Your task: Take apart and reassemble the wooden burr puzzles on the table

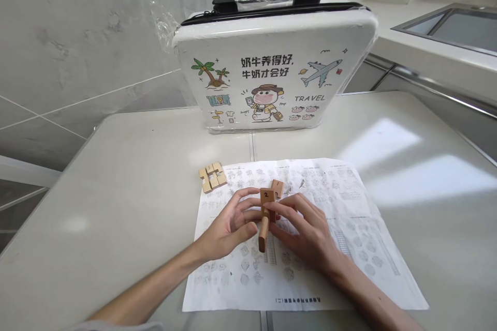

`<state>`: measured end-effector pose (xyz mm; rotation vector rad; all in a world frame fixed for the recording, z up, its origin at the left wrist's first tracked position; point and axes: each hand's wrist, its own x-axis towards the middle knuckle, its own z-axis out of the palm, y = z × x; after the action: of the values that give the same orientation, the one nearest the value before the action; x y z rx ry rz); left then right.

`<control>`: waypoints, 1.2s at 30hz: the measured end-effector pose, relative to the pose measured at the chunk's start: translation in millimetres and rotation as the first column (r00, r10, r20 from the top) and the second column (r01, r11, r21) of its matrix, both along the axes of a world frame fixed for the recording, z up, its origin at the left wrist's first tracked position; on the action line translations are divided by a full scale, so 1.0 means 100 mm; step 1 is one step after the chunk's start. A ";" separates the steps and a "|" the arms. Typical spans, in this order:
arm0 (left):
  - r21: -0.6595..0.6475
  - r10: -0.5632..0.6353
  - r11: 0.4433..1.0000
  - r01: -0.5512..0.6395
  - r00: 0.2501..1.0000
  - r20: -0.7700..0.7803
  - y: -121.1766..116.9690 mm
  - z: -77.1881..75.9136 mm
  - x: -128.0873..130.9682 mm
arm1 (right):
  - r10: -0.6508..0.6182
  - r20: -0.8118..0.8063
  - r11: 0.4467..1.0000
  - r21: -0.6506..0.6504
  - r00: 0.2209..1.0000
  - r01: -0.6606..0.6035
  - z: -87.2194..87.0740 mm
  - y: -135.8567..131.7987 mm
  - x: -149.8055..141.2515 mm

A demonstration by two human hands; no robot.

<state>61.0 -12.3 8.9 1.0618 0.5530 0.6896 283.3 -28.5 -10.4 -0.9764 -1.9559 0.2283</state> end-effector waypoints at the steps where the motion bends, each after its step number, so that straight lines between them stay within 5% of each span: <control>1: 0.004 0.002 1.000 -0.002 1.000 -0.010 0.00 0.00 0.00 | -0.008 -0.003 1.000 0.005 1.000 0.008 -0.01 0.00 0.00; 18: 0.051 0.087 0.995 -0.083 0.992 -0.087 0.02 -0.01 -0.01 | 0.026 -0.001 0.999 -0.042 1.000 -0.026 -0.02 -0.02 -0.04; 26: -0.008 0.175 0.983 -0.182 0.955 -0.240 0.01 -0.04 0.02 | -0.011 0.015 0.999 -0.037 1.000 0.012 -0.06 -0.05 -0.08; 30: 0.095 0.188 0.981 -0.167 0.938 -0.291 -0.01 -0.04 0.01 | -0.060 -0.041 0.994 -0.093 0.997 0.056 -0.06 -0.05 -0.08; 36: 0.314 0.218 0.945 -0.089 0.887 -0.407 -0.05 -0.02 0.04 | -0.092 -0.196 0.940 -0.342 0.976 0.020 0.01 -0.07 -0.04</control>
<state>64.8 -17.7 7.2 1.4742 0.9569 0.6863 279.3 -35.4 -9.2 -1.1753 -1.7235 0.6271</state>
